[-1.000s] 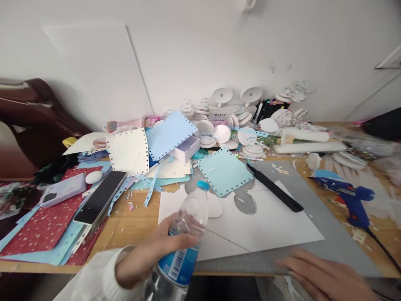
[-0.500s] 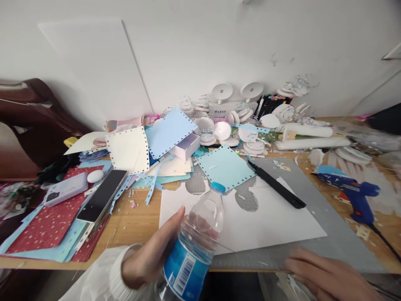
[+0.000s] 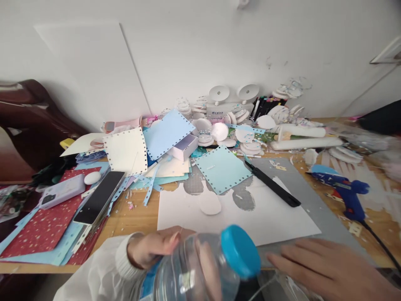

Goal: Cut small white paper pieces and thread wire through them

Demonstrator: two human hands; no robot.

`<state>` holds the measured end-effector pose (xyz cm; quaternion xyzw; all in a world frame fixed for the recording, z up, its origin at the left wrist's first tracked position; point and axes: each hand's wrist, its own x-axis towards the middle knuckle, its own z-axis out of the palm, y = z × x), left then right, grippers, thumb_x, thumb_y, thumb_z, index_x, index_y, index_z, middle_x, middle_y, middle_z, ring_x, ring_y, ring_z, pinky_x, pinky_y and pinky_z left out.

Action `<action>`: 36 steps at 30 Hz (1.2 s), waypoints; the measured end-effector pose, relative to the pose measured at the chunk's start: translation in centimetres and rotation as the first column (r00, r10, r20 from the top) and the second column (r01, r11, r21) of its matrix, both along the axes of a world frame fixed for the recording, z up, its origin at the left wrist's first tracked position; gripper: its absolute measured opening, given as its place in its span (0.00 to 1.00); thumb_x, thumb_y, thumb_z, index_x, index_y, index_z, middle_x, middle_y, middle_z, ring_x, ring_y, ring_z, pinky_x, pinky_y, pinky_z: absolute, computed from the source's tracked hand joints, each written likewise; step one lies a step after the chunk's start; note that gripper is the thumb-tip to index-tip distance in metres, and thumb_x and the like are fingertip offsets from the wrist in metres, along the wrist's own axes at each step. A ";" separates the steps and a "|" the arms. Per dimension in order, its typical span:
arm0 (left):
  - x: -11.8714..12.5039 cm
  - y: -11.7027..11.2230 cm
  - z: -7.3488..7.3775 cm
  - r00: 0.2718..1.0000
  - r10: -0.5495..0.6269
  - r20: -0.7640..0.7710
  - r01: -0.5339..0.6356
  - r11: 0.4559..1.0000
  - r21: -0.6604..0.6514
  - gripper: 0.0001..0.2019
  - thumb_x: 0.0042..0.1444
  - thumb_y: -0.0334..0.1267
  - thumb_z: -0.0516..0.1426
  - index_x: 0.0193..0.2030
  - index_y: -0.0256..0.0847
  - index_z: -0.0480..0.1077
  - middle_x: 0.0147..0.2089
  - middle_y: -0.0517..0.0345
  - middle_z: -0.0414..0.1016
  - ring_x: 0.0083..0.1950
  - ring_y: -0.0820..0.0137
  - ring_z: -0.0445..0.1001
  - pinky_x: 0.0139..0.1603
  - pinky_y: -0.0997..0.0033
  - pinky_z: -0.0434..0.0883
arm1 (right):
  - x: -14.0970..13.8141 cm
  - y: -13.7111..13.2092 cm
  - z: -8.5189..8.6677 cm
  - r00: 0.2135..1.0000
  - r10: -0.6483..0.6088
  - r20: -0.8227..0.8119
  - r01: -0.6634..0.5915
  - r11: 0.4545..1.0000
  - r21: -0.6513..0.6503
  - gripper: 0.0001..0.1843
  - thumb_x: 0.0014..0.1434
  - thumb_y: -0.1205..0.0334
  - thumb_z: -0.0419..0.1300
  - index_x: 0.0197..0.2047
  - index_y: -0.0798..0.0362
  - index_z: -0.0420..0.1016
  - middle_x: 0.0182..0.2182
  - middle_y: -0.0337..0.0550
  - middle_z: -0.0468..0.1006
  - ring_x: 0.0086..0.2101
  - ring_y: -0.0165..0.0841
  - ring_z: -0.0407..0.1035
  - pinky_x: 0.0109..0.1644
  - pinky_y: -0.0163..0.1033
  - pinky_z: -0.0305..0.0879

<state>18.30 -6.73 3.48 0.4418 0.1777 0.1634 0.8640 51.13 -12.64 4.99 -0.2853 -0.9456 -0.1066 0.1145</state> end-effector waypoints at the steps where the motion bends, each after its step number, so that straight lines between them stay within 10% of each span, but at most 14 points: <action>1: -0.1 0.4 0.3 0.997 -0.076 0.001 0.076 0.997 0.034 0.31 0.50 0.63 0.55 0.40 0.32 0.75 0.34 0.52 0.77 0.37 0.62 0.75 0.43 0.65 0.69 | -0.4 1.0 0.5 1.000 0.027 0.000 -0.027 1.000 0.004 0.23 0.64 0.73 0.40 0.46 0.48 0.72 0.29 0.41 0.79 0.27 0.32 0.71 0.29 0.38 0.65; 8: 0.6 2.4 4.6 0.872 -0.345 -0.349 0.452 0.840 0.300 0.32 0.52 0.57 0.57 0.54 0.31 0.69 0.41 0.51 0.74 0.40 0.65 0.71 0.41 0.71 0.69 | -4.1 8.7 3.4 0.975 0.169 0.142 -0.197 0.955 0.221 0.15 0.67 0.71 0.44 0.45 0.55 0.71 0.30 0.40 0.75 0.28 0.30 0.66 0.30 0.38 0.54; 15: 1.1 0.6 5.3 0.691 0.284 -0.665 0.458 0.540 0.707 0.25 0.53 0.60 0.55 0.47 0.42 0.71 0.40 0.55 0.76 0.40 0.63 0.73 0.38 0.71 0.66 | -8.4 10.4 6.8 0.956 0.130 0.262 -0.218 0.914 0.342 0.15 0.62 0.76 0.47 0.33 0.55 0.73 0.29 0.40 0.72 0.26 0.30 0.59 0.26 0.40 0.43; 21: 1.7 0.7 3.3 0.465 0.609 -0.642 0.602 0.314 0.734 0.26 0.55 0.61 0.51 0.42 0.38 0.68 0.41 0.48 0.73 0.43 0.53 0.72 0.43 0.58 0.66 | -10.3 8.5 7.4 0.985 0.113 0.131 -0.150 0.934 0.324 0.17 0.60 0.77 0.46 0.25 0.54 0.69 0.23 0.40 0.65 0.25 0.31 0.57 0.26 0.40 0.42; 27: 2.0 0.6 1.8 0.345 0.716 -0.607 0.656 0.279 0.701 0.26 0.56 0.62 0.49 0.39 0.38 0.65 0.38 0.48 0.73 0.41 0.53 0.73 0.39 0.57 0.68 | -10.4 5.3 4.2 0.997 0.021 -0.077 -0.003 0.975 0.224 0.15 0.61 0.74 0.47 0.27 0.54 0.71 0.21 0.41 0.68 0.22 0.31 0.59 0.26 0.40 0.46; 36: 1.5 1.1 1.4 0.398 0.699 -0.594 0.585 0.305 0.752 0.29 0.50 0.64 0.54 0.47 0.41 0.65 0.44 0.49 0.74 0.46 0.52 0.72 0.40 0.57 0.67 | -11.9 0.4 -1.3 0.898 -0.155 -0.411 0.211 0.973 0.095 0.11 0.59 0.75 0.54 0.36 0.59 0.77 0.17 0.36 0.70 0.17 0.27 0.64 0.21 0.38 0.54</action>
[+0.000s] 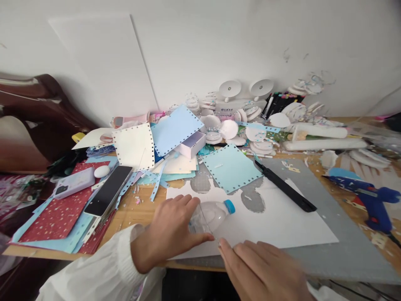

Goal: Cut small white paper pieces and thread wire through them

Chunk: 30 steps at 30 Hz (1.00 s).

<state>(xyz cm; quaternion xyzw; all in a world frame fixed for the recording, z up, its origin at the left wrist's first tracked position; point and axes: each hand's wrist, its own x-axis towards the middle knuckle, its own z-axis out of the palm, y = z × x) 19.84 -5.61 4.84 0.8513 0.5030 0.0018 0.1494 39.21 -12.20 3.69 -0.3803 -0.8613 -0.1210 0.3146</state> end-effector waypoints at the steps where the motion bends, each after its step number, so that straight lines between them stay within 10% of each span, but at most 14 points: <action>1: 0.0 0.0 0.0 1.000 -0.001 0.005 0.001 1.000 -0.003 0.29 0.49 0.65 0.54 0.45 0.42 0.65 0.43 0.50 0.74 0.45 0.53 0.72 0.40 0.58 0.67 | -0.1 -0.3 -0.6 1.000 -0.011 -0.018 0.011 1.000 -0.014 0.11 0.59 0.75 0.54 0.37 0.59 0.77 0.17 0.36 0.70 0.17 0.27 0.64 0.21 0.38 0.54; 12: -0.2 0.1 -0.1 1.000 0.030 -0.001 -0.030 0.999 0.019 0.27 0.48 0.67 0.52 0.35 0.42 0.60 0.38 0.54 0.72 0.40 0.57 0.71 0.36 0.62 0.64 | 0.3 -0.9 -2.4 0.958 -0.141 -0.249 0.085 0.971 -0.224 0.07 0.59 0.68 0.56 0.41 0.54 0.72 0.22 0.38 0.76 0.21 0.29 0.70 0.26 0.34 0.62; 24: -0.1 0.7 0.0 0.991 0.086 0.108 -0.065 0.982 -0.178 0.28 0.48 0.64 0.55 0.43 0.41 0.63 0.43 0.49 0.74 0.44 0.52 0.72 0.39 0.61 0.66 | 0.2 -1.6 -3.8 0.939 -0.266 -0.219 0.016 0.669 -0.743 0.11 0.64 0.60 0.46 0.34 0.48 0.67 0.26 0.36 0.76 0.24 0.29 0.72 0.25 0.30 0.63; 30: -0.1 1.1 -0.1 0.992 0.056 0.116 -0.034 0.982 -0.188 0.28 0.49 0.63 0.56 0.46 0.40 0.69 0.43 0.48 0.74 0.45 0.54 0.73 0.46 0.59 0.67 | 0.4 -1.0 -3.6 0.962 -0.164 -0.219 -0.022 0.751 -0.660 0.13 0.65 0.64 0.44 0.33 0.49 0.68 0.26 0.38 0.76 0.24 0.28 0.72 0.26 0.29 0.65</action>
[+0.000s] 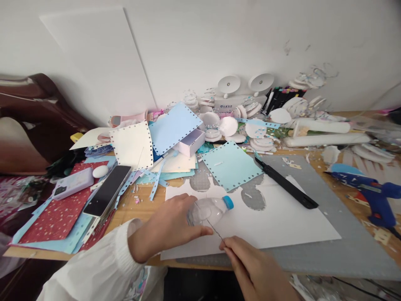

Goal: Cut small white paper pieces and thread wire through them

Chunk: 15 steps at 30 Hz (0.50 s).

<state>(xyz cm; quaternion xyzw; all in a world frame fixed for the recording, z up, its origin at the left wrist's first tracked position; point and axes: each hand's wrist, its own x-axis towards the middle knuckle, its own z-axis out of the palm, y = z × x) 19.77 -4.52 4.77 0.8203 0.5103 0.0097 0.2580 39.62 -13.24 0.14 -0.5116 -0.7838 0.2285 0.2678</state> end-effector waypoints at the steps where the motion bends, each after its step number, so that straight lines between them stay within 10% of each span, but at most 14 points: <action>1: 0.0 0.0 0.0 1.000 -0.002 0.003 0.002 1.000 0.003 0.28 0.49 0.62 0.56 0.46 0.40 0.70 0.43 0.48 0.75 0.45 0.54 0.73 0.46 0.59 0.67 | 0.1 0.1 0.0 1.000 0.006 0.006 -0.006 0.999 0.031 0.13 0.65 0.65 0.44 0.33 0.49 0.68 0.26 0.38 0.76 0.23 0.28 0.72 0.25 0.29 0.65; 15: -0.3 2.3 1.5 0.996 -0.033 -0.079 0.025 0.994 -0.103 0.34 0.43 0.71 0.52 0.36 0.38 0.69 0.37 0.50 0.73 0.38 0.57 0.72 0.35 0.66 0.63 | 1.2 1.6 2.4 0.996 0.017 0.091 -0.030 0.988 0.150 0.15 0.60 0.72 0.43 0.36 0.50 0.69 0.27 0.38 0.76 0.27 0.30 0.74 0.29 0.31 0.64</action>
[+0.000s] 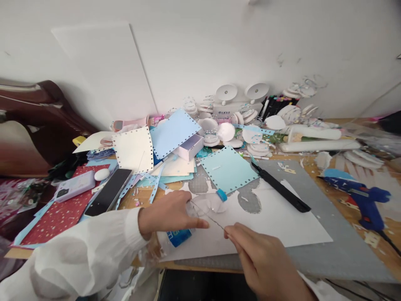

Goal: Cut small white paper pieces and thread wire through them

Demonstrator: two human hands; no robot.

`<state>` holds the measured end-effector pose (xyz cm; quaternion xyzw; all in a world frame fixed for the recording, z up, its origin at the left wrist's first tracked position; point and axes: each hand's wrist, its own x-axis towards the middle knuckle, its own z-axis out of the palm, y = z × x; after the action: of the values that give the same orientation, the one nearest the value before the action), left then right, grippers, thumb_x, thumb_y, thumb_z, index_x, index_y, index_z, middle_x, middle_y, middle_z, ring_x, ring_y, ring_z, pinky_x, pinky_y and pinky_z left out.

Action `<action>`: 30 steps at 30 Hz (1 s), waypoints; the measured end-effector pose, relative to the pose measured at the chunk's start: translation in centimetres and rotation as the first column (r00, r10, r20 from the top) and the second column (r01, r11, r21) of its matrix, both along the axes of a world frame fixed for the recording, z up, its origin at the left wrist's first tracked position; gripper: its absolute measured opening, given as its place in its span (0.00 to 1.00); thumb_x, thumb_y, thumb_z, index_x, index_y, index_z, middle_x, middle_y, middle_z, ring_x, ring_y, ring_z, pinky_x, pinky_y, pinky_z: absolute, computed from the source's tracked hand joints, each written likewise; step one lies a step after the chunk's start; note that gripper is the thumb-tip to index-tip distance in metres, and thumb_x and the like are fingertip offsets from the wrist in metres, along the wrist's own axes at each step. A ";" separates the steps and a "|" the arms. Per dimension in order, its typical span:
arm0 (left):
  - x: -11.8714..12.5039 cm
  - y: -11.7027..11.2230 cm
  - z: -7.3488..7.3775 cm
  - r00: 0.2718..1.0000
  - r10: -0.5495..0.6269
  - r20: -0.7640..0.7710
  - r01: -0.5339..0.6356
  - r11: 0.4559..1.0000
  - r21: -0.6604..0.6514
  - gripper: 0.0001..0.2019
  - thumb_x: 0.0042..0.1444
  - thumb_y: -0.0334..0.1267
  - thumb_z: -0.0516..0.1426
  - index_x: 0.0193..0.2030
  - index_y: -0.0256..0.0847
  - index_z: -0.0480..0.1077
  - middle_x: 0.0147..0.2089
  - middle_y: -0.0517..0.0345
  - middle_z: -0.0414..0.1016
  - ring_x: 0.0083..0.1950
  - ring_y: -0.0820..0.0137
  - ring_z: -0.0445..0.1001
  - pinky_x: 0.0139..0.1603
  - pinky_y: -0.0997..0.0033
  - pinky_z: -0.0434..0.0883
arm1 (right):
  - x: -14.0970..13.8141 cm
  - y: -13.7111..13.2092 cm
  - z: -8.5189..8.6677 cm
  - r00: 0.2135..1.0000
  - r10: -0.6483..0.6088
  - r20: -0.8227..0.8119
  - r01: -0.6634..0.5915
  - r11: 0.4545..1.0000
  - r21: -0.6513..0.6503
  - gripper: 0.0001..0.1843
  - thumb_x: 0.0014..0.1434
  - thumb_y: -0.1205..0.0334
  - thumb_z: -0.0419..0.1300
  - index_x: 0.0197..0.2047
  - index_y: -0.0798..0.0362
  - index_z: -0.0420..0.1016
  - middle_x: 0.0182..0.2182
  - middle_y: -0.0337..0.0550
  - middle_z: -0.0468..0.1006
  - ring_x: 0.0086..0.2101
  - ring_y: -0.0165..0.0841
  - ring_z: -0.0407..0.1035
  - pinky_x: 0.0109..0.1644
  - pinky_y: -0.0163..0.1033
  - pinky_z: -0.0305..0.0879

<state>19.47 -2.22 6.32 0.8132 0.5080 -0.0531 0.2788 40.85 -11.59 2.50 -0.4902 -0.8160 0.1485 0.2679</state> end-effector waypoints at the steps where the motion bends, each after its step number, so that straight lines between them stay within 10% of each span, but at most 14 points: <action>1: 0.1 0.1 0.3 0.999 0.032 0.023 -0.032 0.999 -0.010 0.34 0.42 0.71 0.53 0.36 0.38 0.69 0.37 0.51 0.72 0.37 0.58 0.71 0.34 0.66 0.62 | 0.2 0.2 0.4 1.000 0.003 -0.001 -0.003 1.000 0.015 0.15 0.60 0.73 0.44 0.36 0.50 0.69 0.27 0.38 0.76 0.27 0.30 0.74 0.29 0.31 0.64; 6: 0.9 -1.0 1.5 0.928 0.222 0.299 -0.127 0.943 -0.307 0.29 0.44 0.64 0.58 0.39 0.38 0.69 0.37 0.56 0.71 0.38 0.63 0.69 0.35 0.69 0.63 | 1.3 0.4 1.7 1.000 -0.009 -0.024 0.010 0.999 0.053 0.14 0.59 0.73 0.46 0.38 0.50 0.69 0.27 0.36 0.75 0.25 0.29 0.72 0.27 0.31 0.61; 11: 1.8 -2.8 1.2 0.708 0.454 0.541 -0.052 0.797 -0.601 0.24 0.47 0.54 0.62 0.42 0.35 0.70 0.39 0.55 0.73 0.42 0.64 0.70 0.41 0.68 0.65 | 1.7 -0.7 2.0 0.999 0.033 -0.031 -0.031 0.997 0.065 0.15 0.58 0.74 0.45 0.38 0.51 0.69 0.26 0.39 0.75 0.24 0.29 0.70 0.27 0.31 0.61; 30: 1.6 -5.4 -1.2 0.349 0.716 0.604 0.078 0.620 -0.780 0.16 0.50 0.46 0.62 0.36 0.33 0.73 0.31 0.54 0.75 0.33 0.67 0.72 0.41 0.67 0.68 | -0.4 -2.1 2.2 0.990 0.012 -0.140 -0.029 0.992 -0.121 0.14 0.63 0.69 0.44 0.32 0.50 0.67 0.23 0.35 0.71 0.22 0.26 0.65 0.25 0.30 0.57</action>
<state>21.08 -7.65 5.12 0.4055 0.3815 0.2591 0.7892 40.44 -13.66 4.74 -0.4857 -0.7897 0.2351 0.2917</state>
